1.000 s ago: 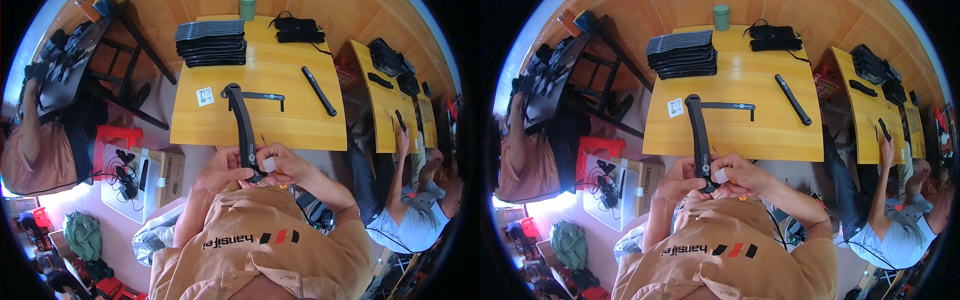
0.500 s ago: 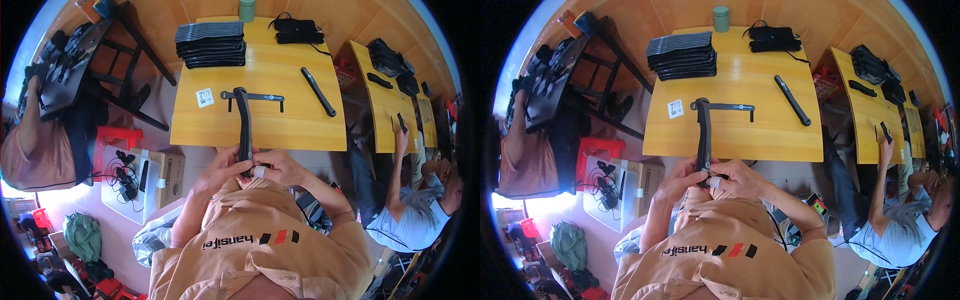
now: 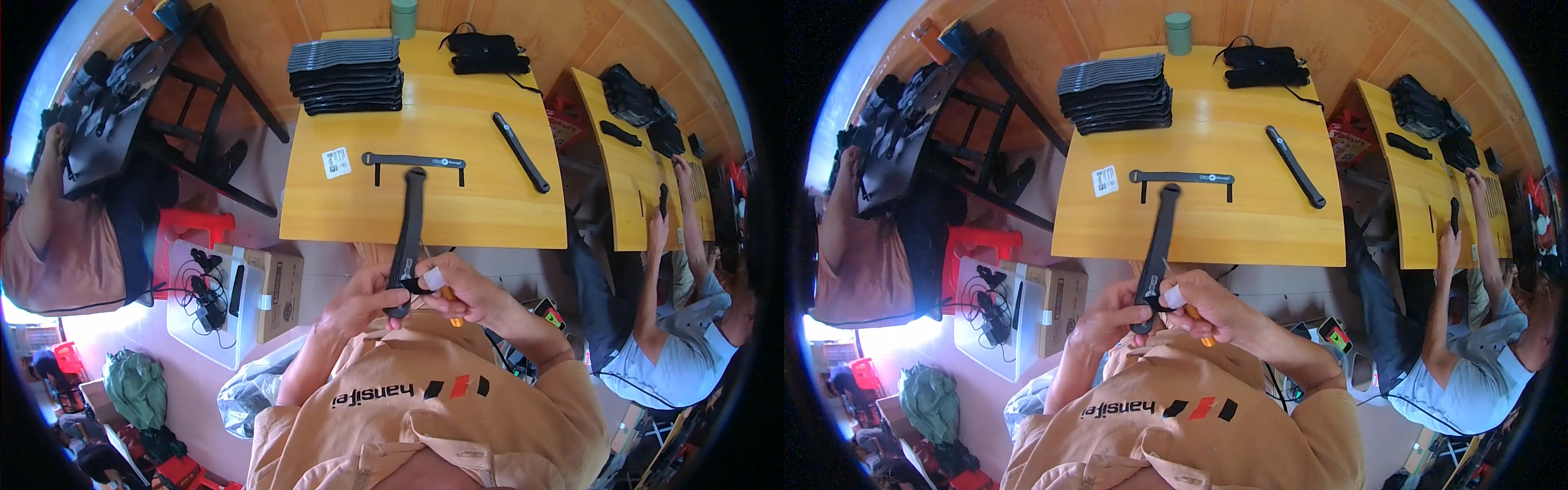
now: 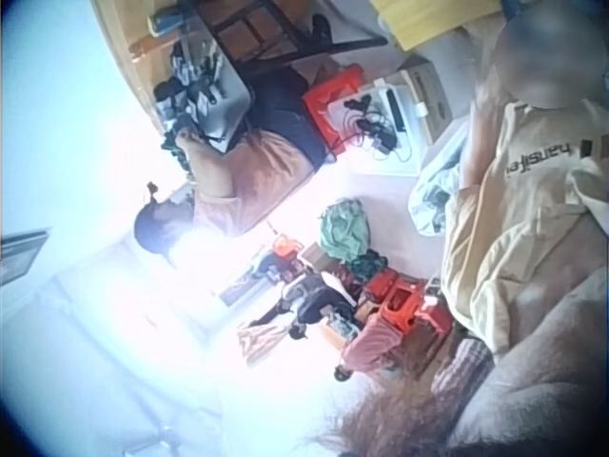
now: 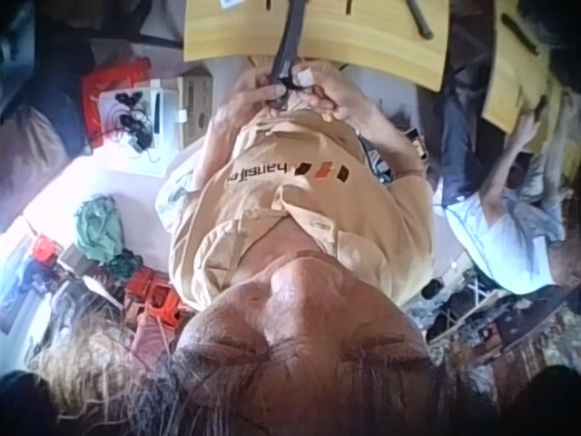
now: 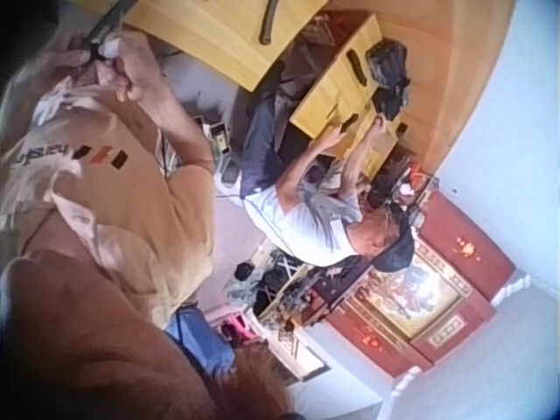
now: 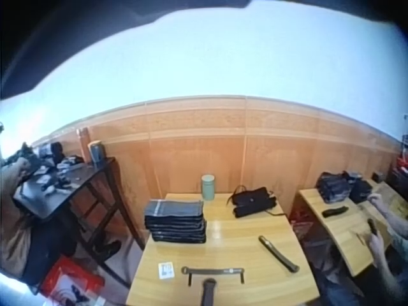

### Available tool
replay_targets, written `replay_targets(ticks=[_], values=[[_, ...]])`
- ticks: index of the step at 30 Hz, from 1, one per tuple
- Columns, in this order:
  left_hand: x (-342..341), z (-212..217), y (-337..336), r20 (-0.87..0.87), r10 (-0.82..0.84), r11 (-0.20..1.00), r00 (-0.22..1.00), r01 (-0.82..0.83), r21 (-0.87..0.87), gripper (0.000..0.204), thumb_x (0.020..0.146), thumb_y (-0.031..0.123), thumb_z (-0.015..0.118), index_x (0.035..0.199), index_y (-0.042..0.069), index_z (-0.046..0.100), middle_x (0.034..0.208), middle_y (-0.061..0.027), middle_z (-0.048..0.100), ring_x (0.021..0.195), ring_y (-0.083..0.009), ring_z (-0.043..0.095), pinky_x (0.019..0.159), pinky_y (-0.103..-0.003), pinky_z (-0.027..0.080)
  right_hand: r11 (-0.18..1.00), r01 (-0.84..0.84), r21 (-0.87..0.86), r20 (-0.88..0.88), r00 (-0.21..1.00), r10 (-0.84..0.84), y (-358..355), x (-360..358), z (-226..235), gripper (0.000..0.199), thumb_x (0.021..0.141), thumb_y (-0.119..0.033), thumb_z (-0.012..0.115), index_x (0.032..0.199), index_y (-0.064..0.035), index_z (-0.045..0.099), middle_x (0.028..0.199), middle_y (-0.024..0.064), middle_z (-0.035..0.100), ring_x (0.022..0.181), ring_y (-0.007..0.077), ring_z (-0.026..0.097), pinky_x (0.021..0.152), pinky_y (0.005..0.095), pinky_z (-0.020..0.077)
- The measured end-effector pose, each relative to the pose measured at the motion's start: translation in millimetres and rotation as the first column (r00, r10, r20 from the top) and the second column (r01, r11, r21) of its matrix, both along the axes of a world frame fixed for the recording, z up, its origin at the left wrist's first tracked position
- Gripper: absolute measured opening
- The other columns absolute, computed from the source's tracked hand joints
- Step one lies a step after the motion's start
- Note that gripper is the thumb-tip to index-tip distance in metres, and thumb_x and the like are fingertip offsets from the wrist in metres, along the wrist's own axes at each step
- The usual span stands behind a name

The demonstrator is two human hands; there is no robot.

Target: The person is manually assembling black textile straps with plastic buckles and fasteners using a small tool.

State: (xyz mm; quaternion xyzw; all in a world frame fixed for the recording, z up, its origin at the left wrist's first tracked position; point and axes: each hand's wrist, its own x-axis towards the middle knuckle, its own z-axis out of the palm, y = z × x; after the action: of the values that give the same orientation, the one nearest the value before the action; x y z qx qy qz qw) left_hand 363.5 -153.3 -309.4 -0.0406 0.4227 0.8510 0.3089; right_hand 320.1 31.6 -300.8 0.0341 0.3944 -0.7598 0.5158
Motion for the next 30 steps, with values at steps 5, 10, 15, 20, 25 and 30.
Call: replay_targets(ticks=[5,10,15,20,25,30], values=[[7,-2,-30,0.010,-0.328,0.942,0.945,0.328,-0.073,0.032,0.084,0.021,0.054,0.106,-0.002,0.053,0.067,-0.0009,0.054,0.058,-0.0049,0.051,0.048,-0.016,0.040,1.000,0.007,-0.008,0.115,0.993,-0.006,23,-6,9,0.021,0.083,-0.021,0.052,0.069,-0.0065,0.048,0.042,0.0024,0.038,0.026,0.0050,0.027,0.026,0.0181,0.0197],[17,-2,-77,-0.070,-0.515,0.825,0.854,0.471,-0.312,0.031,0.083,0.028,0.056,0.100,0.002,0.058,0.065,0.0011,0.052,0.056,-0.0038,0.047,0.047,-0.017,0.037,0.945,0.324,-0.036,-0.113,0.939,-0.326,72,-5,36,0.020,0.086,-0.025,0.049,0.078,-0.0063,0.050,0.049,0.0014,0.042,0.028,0.0046,0.028,0.027,0.0191,0.0217],[43,-29,-161,0.061,-0.667,0.709,0.743,0.658,-0.254,0.033,0.082,0.030,0.056,0.098,0.000,0.057,0.062,-0.0019,0.052,0.055,-0.0067,0.047,0.047,-0.020,0.036,0.759,0.415,-0.501,-0.271,0.758,-0.593,146,-13,60,0.026,0.092,-0.026,0.037,0.090,-0.0024,0.047,0.045,0.0018,0.040,0.025,0.0062,0.028,0.024,0.0206,0.0221],[69,-45,-194,0.063,-0.139,0.938,0.988,0.152,-0.311,0.029,0.082,0.026,0.056,0.092,-0.001,0.057,0.066,-0.0078,0.057,0.059,-0.0126,0.054,0.054,-0.022,0.040,0.727,0.566,-0.387,-0.520,0.518,-0.680,176,-17,91,0.025,0.092,-0.025,0.040,0.073,-0.0095,0.036,0.037,0.0012,0.032,0.024,0.0084,0.031,0.022,0.0185,0.0247],[26,-56,-156,-0.039,0.317,0.838,0.948,-0.299,-0.457,0.020,0.082,0.015,0.056,0.096,0.001,0.059,0.069,0.0014,0.057,0.050,-0.0030,0.042,0.047,-0.018,0.030,0.632,0.731,0.258,-0.915,0.395,-0.084,134,-15,104,0.017,0.073,-0.011,0.053,0.060,-0.0014,0.046,0.051,0.0039,0.044,0.033,0.0087,0.038,0.032,0.0216,0.0260],[-23,-73,-109,-0.168,0.489,0.747,0.856,-0.510,-0.427,0.024,0.078,0.010,0.062,0.100,0.003,0.056,0.068,0.0028,0.052,0.059,-0.0036,0.049,0.052,-0.017,0.037,0.515,0.741,0.431,-0.867,0.182,0.464,105,-29,100,0.011,0.070,-0.003,0.058,0.066,0.0024,0.049,0.051,0.0063,0.043,0.046,0.0101,0.038,0.044,0.0237,0.0302]])
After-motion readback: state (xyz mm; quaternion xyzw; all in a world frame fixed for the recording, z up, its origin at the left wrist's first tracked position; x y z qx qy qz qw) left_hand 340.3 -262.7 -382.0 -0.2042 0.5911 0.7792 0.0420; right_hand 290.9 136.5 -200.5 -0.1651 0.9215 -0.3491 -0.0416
